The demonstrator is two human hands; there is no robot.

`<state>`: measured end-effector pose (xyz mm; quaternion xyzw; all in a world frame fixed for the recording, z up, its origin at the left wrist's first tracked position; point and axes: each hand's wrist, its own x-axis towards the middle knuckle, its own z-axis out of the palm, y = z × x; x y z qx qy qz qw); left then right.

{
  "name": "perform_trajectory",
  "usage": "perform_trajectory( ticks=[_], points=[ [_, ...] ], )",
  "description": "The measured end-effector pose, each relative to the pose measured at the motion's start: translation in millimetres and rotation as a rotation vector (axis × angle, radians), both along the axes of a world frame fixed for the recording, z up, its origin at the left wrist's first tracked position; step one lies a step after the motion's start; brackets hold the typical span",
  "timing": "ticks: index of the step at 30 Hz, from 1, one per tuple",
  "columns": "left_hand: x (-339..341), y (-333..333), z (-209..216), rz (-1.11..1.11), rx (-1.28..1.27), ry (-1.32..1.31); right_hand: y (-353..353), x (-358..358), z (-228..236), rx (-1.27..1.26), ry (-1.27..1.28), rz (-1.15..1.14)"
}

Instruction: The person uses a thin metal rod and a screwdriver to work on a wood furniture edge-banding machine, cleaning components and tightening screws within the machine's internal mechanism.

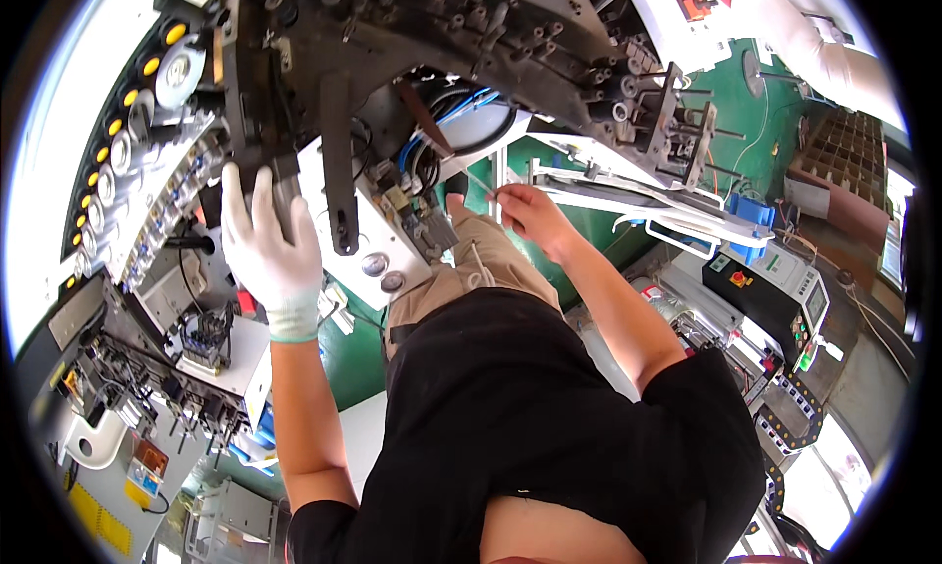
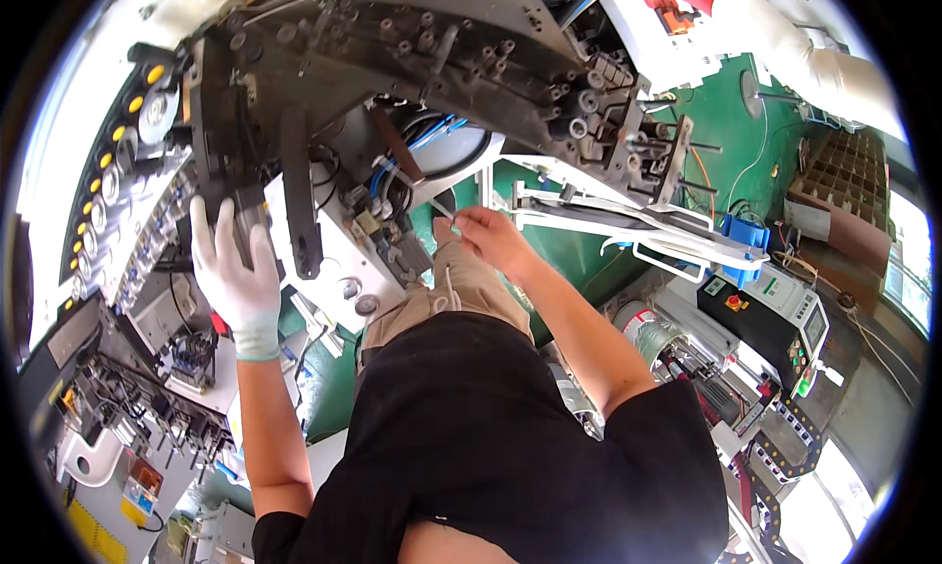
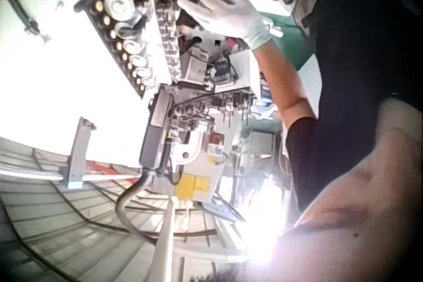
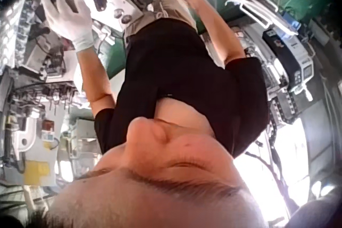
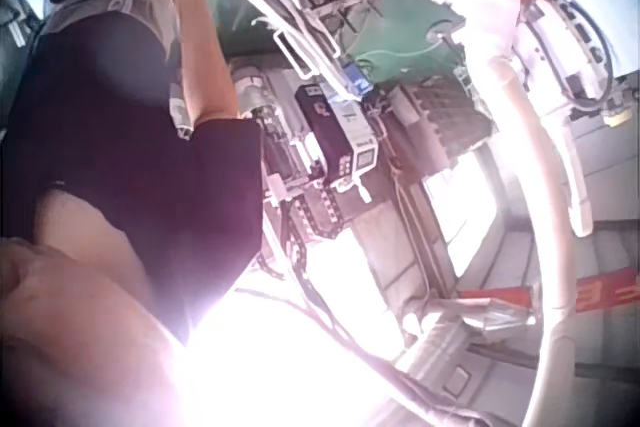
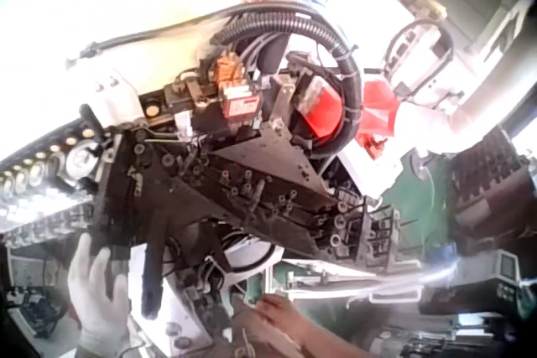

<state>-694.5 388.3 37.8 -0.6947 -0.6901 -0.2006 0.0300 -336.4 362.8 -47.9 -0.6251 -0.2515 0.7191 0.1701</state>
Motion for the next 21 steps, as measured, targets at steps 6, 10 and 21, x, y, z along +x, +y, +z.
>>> perform_trajectory(
  ticks=[6,10,21],
  points=[
    [-1.1,-5.5,-0.2,-0.030,-0.032,-0.012,49.5,-38.4,-100.0,0.055,0.103,-0.366],
    [-5.5,-6.5,-4.7,-0.079,-0.059,-0.022,109.4,-64.7,-145.5,0.130,0.038,-0.364],
    [2.7,-3.8,-11.6,-0.097,-0.124,0.081,80.0,-71.0,-245.8,0.377,-0.119,-0.604]
  ],
)
